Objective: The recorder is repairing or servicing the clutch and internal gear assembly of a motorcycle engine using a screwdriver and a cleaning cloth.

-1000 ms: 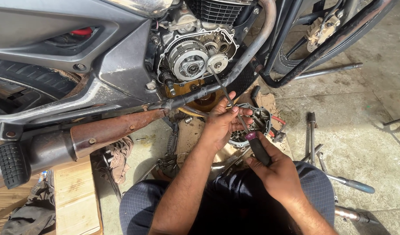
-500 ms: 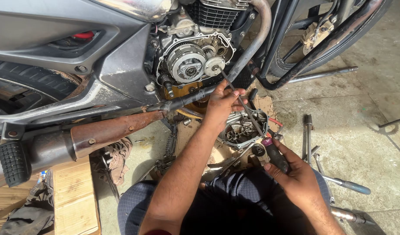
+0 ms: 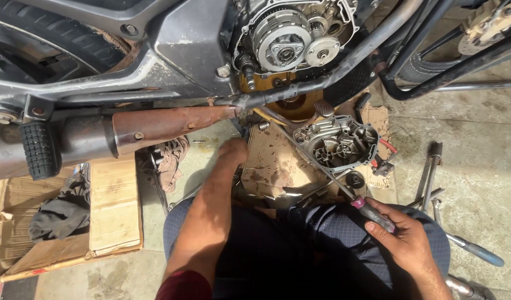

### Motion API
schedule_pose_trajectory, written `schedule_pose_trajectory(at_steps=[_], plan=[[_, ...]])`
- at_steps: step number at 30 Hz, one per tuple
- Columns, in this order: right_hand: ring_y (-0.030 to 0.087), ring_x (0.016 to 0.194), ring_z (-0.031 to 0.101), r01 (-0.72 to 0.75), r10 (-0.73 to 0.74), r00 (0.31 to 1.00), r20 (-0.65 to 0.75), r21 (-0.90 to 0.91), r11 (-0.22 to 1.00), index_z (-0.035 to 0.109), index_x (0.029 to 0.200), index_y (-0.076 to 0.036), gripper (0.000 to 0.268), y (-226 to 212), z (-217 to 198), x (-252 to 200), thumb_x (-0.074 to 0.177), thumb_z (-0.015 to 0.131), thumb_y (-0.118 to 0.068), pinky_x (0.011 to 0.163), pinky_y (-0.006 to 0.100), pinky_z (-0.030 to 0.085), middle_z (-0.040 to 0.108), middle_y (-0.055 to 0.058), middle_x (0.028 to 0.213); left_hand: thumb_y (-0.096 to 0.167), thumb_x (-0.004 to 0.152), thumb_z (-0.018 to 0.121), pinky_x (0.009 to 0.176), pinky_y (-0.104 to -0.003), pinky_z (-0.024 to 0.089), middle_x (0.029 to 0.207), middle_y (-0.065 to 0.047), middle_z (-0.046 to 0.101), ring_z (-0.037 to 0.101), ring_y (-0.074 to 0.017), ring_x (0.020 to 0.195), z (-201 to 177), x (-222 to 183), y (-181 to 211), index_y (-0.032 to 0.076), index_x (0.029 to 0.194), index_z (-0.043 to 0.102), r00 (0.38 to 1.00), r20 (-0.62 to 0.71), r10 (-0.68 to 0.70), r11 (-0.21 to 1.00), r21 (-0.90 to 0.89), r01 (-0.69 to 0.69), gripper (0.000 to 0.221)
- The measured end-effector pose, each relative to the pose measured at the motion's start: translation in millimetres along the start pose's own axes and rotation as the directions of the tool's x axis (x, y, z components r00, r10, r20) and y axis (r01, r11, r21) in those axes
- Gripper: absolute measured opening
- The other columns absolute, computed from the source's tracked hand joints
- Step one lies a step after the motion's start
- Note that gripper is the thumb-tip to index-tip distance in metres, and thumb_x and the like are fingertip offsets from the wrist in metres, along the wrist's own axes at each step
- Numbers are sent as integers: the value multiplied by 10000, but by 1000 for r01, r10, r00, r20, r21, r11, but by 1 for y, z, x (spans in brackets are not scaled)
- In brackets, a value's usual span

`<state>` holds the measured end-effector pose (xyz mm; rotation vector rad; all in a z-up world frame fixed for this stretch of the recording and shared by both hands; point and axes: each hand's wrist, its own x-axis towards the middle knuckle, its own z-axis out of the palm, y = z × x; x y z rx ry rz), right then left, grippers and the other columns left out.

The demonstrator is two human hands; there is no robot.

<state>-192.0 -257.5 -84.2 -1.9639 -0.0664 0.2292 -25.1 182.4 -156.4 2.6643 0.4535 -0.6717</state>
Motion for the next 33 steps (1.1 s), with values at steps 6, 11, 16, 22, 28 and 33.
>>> schedule_pose_trajectory(at_steps=[6,11,16,22,28,33], plan=[[138,1086,701,-33,32,998,57,23,999,654,1361,-35,565,-1,38,32,830,789,-173,990,303,526,779,99,1218,162,1008,493,1026,-465,537,1354,-199,629,633,-365,1231,82,72,4,71,1276,668,989,-46,142,983,122,-136,333],[158,1104,691,-49,43,998,46,146,988,655,1357,-16,559,26,41,36,836,790,-168,1002,319,521,770,119,1239,149,1021,495,1002,-447,559,1332,-162,654,662,-320,1205,114,70,57,89,1252,689,964,0,267,937,233,-260,307],[159,1113,703,-57,50,997,54,130,990,657,1345,-32,569,15,40,41,820,803,-196,1002,322,526,775,104,1239,157,1023,514,992,-425,568,1309,-154,676,686,-302,1172,151,95,55,70,1220,711,937,4,350,883,332,-332,293],[177,1037,740,-126,116,989,94,101,987,672,1352,-78,587,26,44,44,806,816,-239,973,337,568,814,122,1132,165,973,614,918,-383,606,1219,-159,716,717,-282,1084,132,67,62,64,1187,720,925,104,365,793,485,-367,258],[165,1013,746,-63,52,994,95,119,991,665,1345,-81,586,27,40,36,804,813,-252,952,339,579,816,98,1111,161,1028,600,823,-342,640,1112,-174,742,755,-258,956,143,89,49,54,1207,681,968,26,251,886,395,-241,224],[111,781,644,28,-53,996,70,314,949,632,1381,-14,588,42,30,29,835,789,-165,721,266,524,749,103,948,129,998,638,826,-365,587,1096,-178,753,722,-262,949,117,75,54,65,1150,751,902,-398,169,895,-320,-309,200]])
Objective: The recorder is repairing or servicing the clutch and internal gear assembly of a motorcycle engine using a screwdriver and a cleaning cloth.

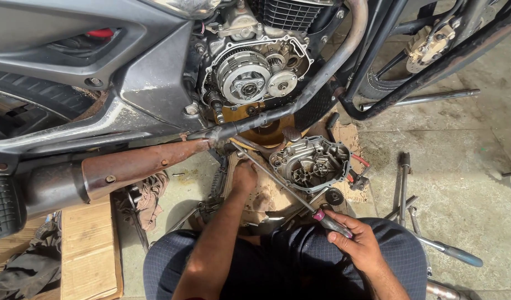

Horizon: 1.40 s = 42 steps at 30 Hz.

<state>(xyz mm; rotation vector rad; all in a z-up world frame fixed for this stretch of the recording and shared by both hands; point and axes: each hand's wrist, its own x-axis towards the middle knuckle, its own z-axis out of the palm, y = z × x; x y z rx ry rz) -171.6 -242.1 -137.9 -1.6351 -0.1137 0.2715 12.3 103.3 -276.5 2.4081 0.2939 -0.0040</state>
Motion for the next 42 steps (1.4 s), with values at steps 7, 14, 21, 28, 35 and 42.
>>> schedule_pose_trajectory(at_steps=[7,14,21,28,35,42], plan=[[88,548,439,109,-116,993,-13,455,884,574,1410,86,559,-16,-4,-4,885,706,-55,496,226,375,670,145,790,22,966,668,669,-318,576,934,-130,739,673,-181,741,-99,-30,89,5,1130,745,984,-178,12,558,-815,-154,182],[89,560,424,127,-139,990,-15,512,849,553,1418,100,553,-12,-4,-3,902,690,-46,504,225,364,663,159,809,-19,898,632,759,-357,604,895,-109,719,682,-195,767,-142,-43,151,-19,1050,696,998,-19,-64,-169,-985,-29,165],[81,556,483,122,-116,993,-39,342,932,583,1409,65,564,-5,-4,-6,878,725,-61,496,215,386,693,121,800,76,967,670,859,-366,582,963,-85,732,688,-188,867,-148,-34,152,7,1105,715,995,72,-71,-213,-975,55,160],[121,907,685,202,-196,978,-68,107,973,618,1382,22,549,-7,2,-10,863,763,-82,852,266,558,761,101,1027,211,972,650,918,-440,597,1125,-121,755,725,-261,1024,-175,-37,164,51,1144,707,984,181,-3,-237,-956,175,242],[141,1090,693,184,-187,970,-154,-32,982,637,1354,-14,545,-1,0,-11,840,786,-116,965,290,542,752,106,1241,246,990,638,1020,-496,573,1147,-128,751,722,-267,1098,-173,-23,164,51,1140,698,978,198,64,-351,-913,208,254],[153,1096,707,172,-191,963,-188,-116,978,660,1323,-38,522,0,2,-12,831,798,-143,965,307,563,755,97,1245,226,972,671,1029,-475,574,1141,-119,750,718,-257,1106,-168,-22,168,50,1130,702,973,224,46,-370,-901,225,238]])
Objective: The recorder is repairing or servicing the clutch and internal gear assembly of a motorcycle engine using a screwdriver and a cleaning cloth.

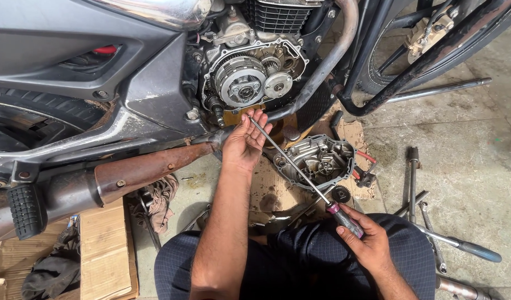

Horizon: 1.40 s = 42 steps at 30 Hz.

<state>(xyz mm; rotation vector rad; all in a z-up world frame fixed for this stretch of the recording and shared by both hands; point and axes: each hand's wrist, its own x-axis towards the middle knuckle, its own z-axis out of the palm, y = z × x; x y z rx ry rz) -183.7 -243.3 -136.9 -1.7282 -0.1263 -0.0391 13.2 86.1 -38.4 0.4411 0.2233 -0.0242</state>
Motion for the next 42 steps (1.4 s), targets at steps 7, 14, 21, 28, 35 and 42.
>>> schedule_pose_trajectory(at_steps=[7,14,21,28,35,42], plan=[[151,1081,716,176,-178,984,-13,-84,981,656,1314,-52,513,-10,6,0,836,806,-162,939,294,577,745,103,1239,211,967,668,993,-460,599,1118,-123,754,731,-252,1069,10,-2,-3,35,1132,702,1000,-24,-7,999,31,7,243],[125,732,738,264,-371,922,-110,-524,810,686,1268,-82,495,-57,19,-5,807,818,-207,653,264,599,753,47,897,152,1019,586,892,-453,630,1045,-142,748,747,-269,960,30,27,-17,11,1148,685,999,-12,-43,968,248,44,215],[145,689,718,144,-339,920,-196,-636,758,673,1306,-67,511,-97,11,7,830,794,-206,635,296,590,723,55,864,150,1050,534,805,-437,639,976,-133,737,740,-262,865,57,95,-58,-6,1128,674,996,63,-58,935,352,32,223],[176,610,693,104,-341,926,-163,-758,644,680,1302,-103,516,-130,6,21,819,799,-237,565,331,583,686,53,797,174,1060,533,786,-398,619,961,-93,723,715,-215,832,65,112,-76,15,1094,694,997,36,-61,952,301,47,228],[183,572,677,123,-362,926,-105,-824,553,667,1318,-106,522,-137,9,28,833,786,-257,507,347,573,670,62,779,209,1070,538,783,-347,579,911,-31,692,668,-166,814,70,114,-80,44,1087,701,999,-10,-51,996,77,52,233],[135,470,640,54,-238,964,-120,-788,614,636,1332,-88,531,-154,10,27,848,758,-270,427,281,542,691,43,726,194,1075,503,819,-357,605,1007,-97,737,710,-187,876,91,64,-63,18,1175,672,998,3,-67,980,189,65,264]])
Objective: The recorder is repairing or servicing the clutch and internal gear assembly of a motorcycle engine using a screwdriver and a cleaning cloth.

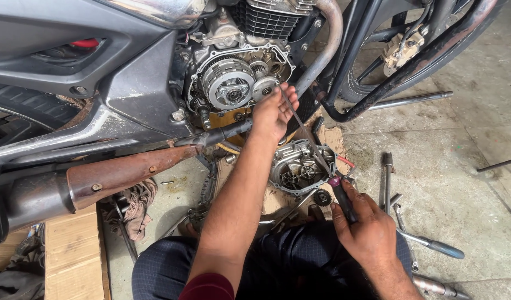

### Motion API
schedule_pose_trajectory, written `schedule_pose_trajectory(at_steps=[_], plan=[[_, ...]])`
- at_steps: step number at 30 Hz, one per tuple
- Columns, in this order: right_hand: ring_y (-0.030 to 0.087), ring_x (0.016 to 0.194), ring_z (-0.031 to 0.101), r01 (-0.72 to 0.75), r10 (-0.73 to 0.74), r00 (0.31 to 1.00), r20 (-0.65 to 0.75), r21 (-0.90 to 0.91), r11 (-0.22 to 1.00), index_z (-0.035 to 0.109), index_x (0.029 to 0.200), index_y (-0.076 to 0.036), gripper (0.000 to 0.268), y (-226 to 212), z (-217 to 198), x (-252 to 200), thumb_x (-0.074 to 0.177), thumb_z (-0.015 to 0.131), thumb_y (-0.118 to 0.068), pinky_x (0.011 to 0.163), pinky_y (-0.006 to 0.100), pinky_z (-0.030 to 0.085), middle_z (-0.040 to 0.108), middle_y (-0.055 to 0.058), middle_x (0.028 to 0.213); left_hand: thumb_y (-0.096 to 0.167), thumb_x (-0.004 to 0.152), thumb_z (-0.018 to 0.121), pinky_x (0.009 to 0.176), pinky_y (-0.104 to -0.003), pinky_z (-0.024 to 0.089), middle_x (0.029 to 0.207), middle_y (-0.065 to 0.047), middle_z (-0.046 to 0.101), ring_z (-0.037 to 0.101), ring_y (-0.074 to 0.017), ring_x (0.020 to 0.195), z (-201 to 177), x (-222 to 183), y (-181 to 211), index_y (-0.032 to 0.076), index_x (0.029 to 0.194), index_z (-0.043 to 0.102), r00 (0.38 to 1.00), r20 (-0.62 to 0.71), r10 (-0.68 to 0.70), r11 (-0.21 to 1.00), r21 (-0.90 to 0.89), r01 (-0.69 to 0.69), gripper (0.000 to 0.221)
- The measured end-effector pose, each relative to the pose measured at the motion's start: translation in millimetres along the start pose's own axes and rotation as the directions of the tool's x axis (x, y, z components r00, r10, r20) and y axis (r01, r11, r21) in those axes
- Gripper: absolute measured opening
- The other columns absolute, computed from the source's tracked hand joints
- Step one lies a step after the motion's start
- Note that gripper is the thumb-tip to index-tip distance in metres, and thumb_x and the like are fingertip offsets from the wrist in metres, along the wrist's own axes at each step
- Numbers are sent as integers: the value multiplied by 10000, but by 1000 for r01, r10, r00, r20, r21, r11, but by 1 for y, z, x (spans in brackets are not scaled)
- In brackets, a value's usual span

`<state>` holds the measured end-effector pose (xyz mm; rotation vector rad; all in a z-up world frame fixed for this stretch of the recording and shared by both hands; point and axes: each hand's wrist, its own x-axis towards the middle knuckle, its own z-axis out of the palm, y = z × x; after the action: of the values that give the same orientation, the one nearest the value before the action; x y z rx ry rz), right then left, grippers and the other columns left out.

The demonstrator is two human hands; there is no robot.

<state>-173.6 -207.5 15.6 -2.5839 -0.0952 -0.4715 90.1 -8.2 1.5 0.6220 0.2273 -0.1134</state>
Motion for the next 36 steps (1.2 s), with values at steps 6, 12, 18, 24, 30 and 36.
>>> schedule_pose_trajectory(at_steps=[6,12,18,24,30,36], plan=[[94,420,440,-527,235,811,536,843,-106,547,1368,38,513,11,5,9,946,631,-242,364,222,352,649,148,785,150,1054,440,832,-417,618,1100,-149,747,738,-256,942,-3,-114,-26,61,1287,641,927,284,-247,964,170,205,320],[135,605,539,-496,207,840,502,864,-82,432,1384,56,604,13,-5,-7,941,675,-274,470,272,433,616,201,939,101,1048,598,833,-409,635,1049,-145,735,755,-285,966,-34,-103,-67,8,1217,654,876,440,-200,980,93,178,201],[224,782,636,41,-20,995,-103,206,978,526,1407,-34,587,-13,-18,-23,931,716,-320,655,316,507,672,192,1012,107,1070,668,742,-356,610,1025,-170,746,751,-265,883,-46,-89,-85,-31,1150,642,917,366,-157,982,158,105,161],[198,569,594,-414,194,890,413,909,-36,518,1497,27,630,27,1,-19,1084,545,-449,502,291,476,696,246,918,185,887,631,808,-338,627,1020,-95,794,776,-207,916,7,-150,-32,116,1138,705,864,413,-286,957,166,237,270],[226,780,682,121,-68,990,-121,511,851,431,1470,-30,701,-23,-29,-22,1025,463,-570,598,279,552,667,191,1204,121,1040,655,860,-396,584,1083,-164,741,731,-268,967,-34,-100,-82,12,1221,633,913,349,-212,969,198,149,212],[251,663,706,-317,231,948,220,726,610,573,1365,40,669,37,16,-27,952,663,-479,569,336,560,747,266,953,236,993,596,845,-370,625,1092,-153,768,758,-253,986,-3,-140,-44,48,1223,642,876,404,-262,965,117,235,300]])
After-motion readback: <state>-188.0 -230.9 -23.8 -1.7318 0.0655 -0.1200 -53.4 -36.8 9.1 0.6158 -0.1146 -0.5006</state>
